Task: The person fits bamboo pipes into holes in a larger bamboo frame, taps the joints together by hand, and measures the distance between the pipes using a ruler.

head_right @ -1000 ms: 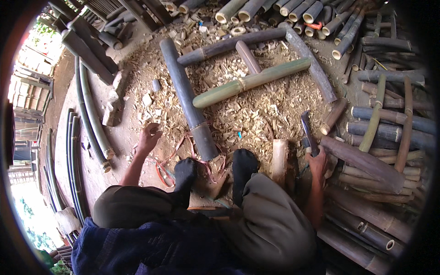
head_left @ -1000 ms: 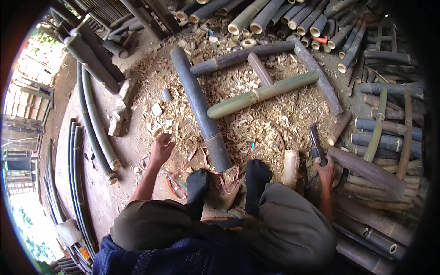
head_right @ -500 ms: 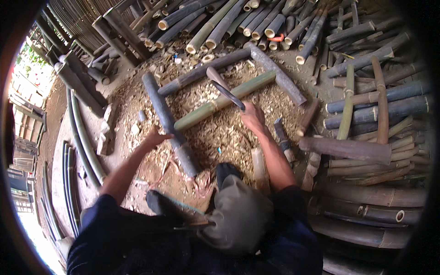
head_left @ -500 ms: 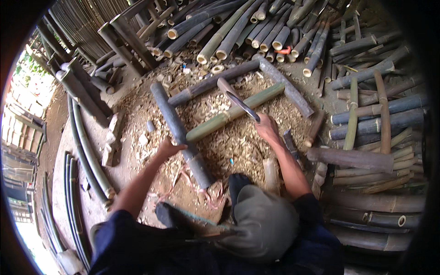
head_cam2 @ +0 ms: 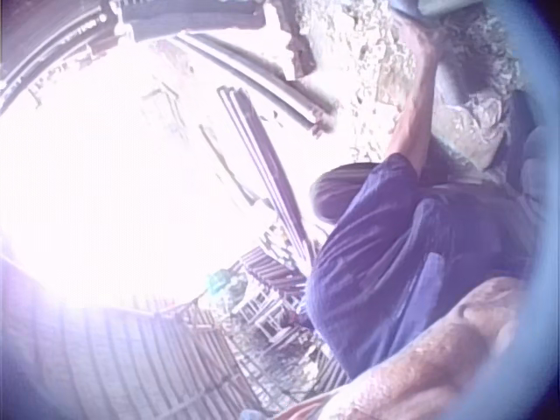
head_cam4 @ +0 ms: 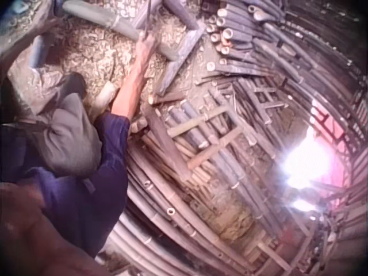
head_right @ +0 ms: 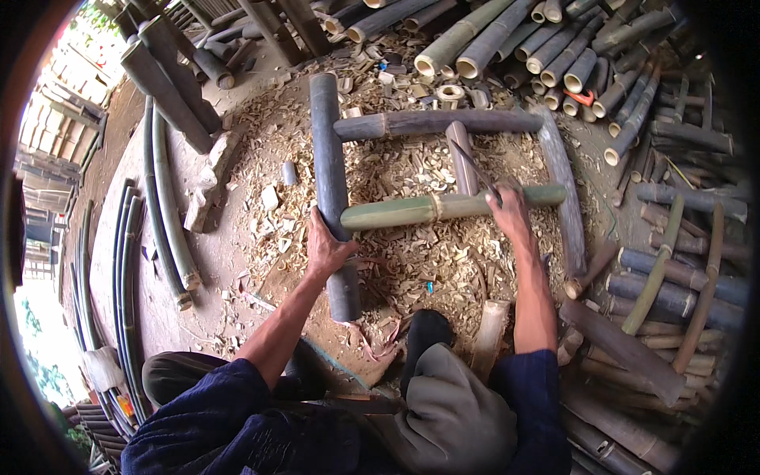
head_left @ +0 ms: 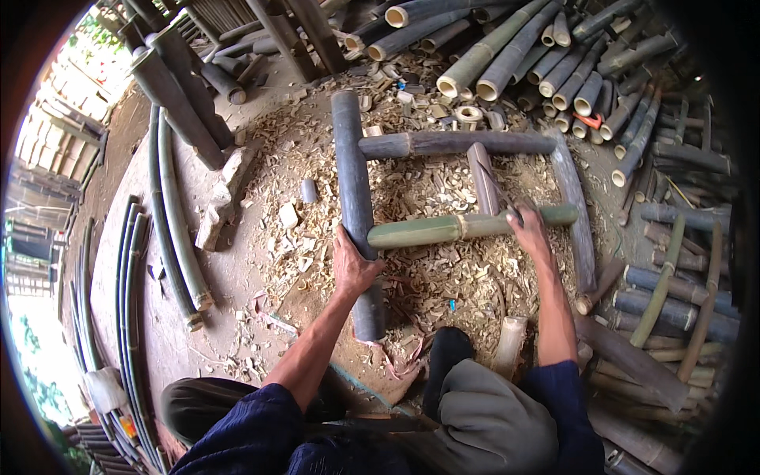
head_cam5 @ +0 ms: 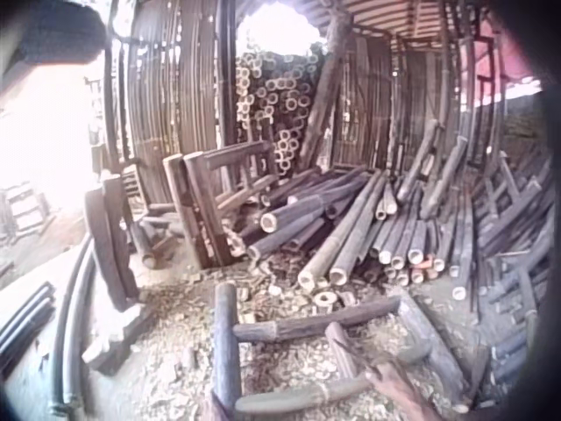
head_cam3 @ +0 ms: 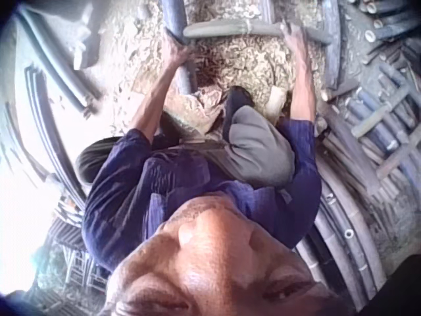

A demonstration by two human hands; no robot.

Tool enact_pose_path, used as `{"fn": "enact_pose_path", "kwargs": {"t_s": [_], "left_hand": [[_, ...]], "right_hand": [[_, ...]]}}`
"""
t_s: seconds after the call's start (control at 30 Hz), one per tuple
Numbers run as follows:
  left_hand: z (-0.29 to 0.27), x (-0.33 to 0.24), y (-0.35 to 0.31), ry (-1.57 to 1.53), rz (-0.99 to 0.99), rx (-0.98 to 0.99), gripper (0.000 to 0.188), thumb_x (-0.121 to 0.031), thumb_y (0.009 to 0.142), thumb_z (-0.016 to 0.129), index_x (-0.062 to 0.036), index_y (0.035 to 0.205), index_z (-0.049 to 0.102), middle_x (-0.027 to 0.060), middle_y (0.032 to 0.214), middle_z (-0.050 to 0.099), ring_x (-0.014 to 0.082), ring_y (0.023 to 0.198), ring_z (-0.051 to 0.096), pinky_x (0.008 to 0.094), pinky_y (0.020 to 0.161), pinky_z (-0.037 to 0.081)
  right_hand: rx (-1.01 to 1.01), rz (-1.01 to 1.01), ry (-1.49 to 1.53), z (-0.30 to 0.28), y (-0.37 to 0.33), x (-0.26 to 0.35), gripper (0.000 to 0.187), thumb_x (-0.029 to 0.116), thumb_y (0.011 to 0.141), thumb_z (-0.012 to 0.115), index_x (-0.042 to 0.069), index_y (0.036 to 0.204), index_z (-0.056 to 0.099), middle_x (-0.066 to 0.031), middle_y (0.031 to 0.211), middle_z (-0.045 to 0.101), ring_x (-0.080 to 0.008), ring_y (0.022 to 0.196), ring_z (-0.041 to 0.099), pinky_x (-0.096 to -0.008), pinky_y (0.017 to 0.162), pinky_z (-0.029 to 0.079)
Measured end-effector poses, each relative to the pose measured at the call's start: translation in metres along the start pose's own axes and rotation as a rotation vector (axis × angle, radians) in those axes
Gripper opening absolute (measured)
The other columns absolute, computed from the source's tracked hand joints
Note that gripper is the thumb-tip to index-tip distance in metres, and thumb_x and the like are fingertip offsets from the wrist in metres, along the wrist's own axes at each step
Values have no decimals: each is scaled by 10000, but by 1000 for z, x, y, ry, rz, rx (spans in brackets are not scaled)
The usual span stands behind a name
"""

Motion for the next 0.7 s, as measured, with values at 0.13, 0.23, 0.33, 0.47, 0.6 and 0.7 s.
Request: {"fn": "enact_pose_path", "kwargs": {"t_s": [0.13, 0.23, 0.33, 0.47, 0.6, 0.7], "left_hand": [[-23, 16, 25, 128, -104, 160, 1082, -388, 694, 759, -14, 1530, 183, 302, 1287, 446, 484, 1214, 499, 616, 1000, 465], [-49, -15, 83, -18, -103, 5, 1052, -592, 780, 682, -31, 1546, 228, 373, 1462, 326, 517, 1309, 438, 648, 1030, 431], [-25, -24, 155, 219, -18, -114, 1033, -599, 875, 641, -12, 1580, 167, 358, 1491, 326, 525, 1377, 369, 560, 1116, 379], [11, -1, 177, 259, 59, -69, 1104, -545, 867, 693, 36, 1583, 87, 412, 1388, 459, 505, 1204, 562, 554, 984, 477], [-1, -12, 172, 291, 23, -141, 1009, -405, 837, 731, -13, 1565, 153, 367, 1362, 459, 511, 1209, 539, 531, 1037, 455], [6, -13, 175, 297, 81, -176, 1002, -422, 842, 734, -15, 1562, 169, 377, 1351, 463, 509, 1203, 536, 534, 1029, 453]], "right_hand": [[-36, 11, 62, 9, -18, 8, 293, 253, 959, 628, 3, 1103, 679, -219, 1148, 660, -419, 1145, 578, -536, 1123, 321], [-65, 43, 28, 4, -14, 10, 301, 267, 966, 629, -9, 1074, 679, -208, 1099, 666, -375, 1063, 617, -508, 1049, 395], [-55, 173, 276, 10, -8, 3, 372, 347, 961, 653, -17, 1034, 675, -192, 1024, 658, -319, 981, 627, -463, 922, 464], [88, 493, 102, 11, -7, 1, 467, 434, 958, 661, 13, 1158, 672, -199, 1162, 655, -336, 1119, 603, -469, 961, 454], [-358, 375, 504, -48, -27, -3, 365, 324, 977, 627, -29, 1059, 669, -265, 979, 673, -428, 895, 638, -498, 833, 510], [-615, 587, -10, -114, -84, -82, 348, 286, 967, 624, -25, 1115, 671, -288, 989, 692, -476, 897, 668, -519, 840, 526]]}}
Point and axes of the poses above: each hand's wrist, its own y-axis towards the middle knuckle, its own z-axis out of the palm, x = y × z, the point moved 5 cm from there along y, towards the middle knuckle
